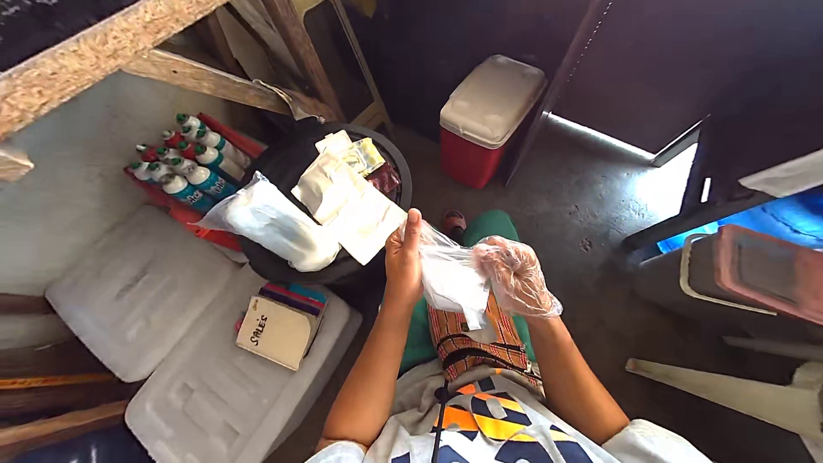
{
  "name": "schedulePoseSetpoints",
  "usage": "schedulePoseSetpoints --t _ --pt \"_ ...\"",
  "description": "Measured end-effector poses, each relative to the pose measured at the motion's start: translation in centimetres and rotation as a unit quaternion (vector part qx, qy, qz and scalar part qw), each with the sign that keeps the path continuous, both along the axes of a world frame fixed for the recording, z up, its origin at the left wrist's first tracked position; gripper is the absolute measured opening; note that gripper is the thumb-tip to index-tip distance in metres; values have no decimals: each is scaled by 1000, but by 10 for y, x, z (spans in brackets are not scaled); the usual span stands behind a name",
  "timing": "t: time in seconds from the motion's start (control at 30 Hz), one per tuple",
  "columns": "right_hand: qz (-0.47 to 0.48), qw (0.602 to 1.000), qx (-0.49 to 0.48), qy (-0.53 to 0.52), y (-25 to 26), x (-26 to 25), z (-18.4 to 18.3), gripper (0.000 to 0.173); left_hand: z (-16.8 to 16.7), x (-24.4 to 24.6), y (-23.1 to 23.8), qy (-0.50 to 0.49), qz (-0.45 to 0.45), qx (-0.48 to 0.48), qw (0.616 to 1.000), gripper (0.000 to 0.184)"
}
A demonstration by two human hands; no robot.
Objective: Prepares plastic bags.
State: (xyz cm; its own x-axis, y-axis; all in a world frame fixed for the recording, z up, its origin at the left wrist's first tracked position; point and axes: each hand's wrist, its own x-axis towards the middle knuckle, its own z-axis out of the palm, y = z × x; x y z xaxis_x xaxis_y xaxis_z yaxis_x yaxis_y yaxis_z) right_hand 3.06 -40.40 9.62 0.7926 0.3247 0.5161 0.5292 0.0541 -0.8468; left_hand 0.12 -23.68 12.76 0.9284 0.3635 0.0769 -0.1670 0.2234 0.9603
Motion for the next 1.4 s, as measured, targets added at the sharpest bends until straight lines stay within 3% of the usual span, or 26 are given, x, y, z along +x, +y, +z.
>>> schedulePoseSetpoints --t 0.07,0.17,0.23,0.3,0.4,0.5,0.67,0.87,0.97,1.3,1.4 --pt "10 1000 -25 -12 -1 4 8 24 -7 -1 6 -35 -21 64 997 34" --pt "64 993 -94 10 4 9 30 37 -11 0 10 -106 -31 151 982 24" --pt "75 994 -67 33 15 10 33 23 -9 0 9 -118 -19 112 987 24" --pt "83 995 -16 57 22 12 28 8 -8 -3 13 -107 -47 11 993 24" --pt "105 992 29 65 25 13 22 7 -11 -9 25 -90 -103 -85 987 16" --pt "128 987 56 77 26 12 22 10 -12 -12 30 -76 -108 -48 990 13" --pt "133 989 6 60 23 12 21 9 -12 -11 29 -86 -32 -13 996 15" --pt "119 990 -7 72 25 10 22 10 -12 -12 27 -91 -17 -19 996 18" --pt "90 995 9 31 30 11 20 10 -11 -13 23 -81 -7 -40 996 17" --pt "69 997 29 1 39 10 17 11 -9 -14 17 -39 -30 -88 995 33" --pt "59 997 35 39 38 9 21 12 -20 -15 24 -71 -80 -70 992 24"
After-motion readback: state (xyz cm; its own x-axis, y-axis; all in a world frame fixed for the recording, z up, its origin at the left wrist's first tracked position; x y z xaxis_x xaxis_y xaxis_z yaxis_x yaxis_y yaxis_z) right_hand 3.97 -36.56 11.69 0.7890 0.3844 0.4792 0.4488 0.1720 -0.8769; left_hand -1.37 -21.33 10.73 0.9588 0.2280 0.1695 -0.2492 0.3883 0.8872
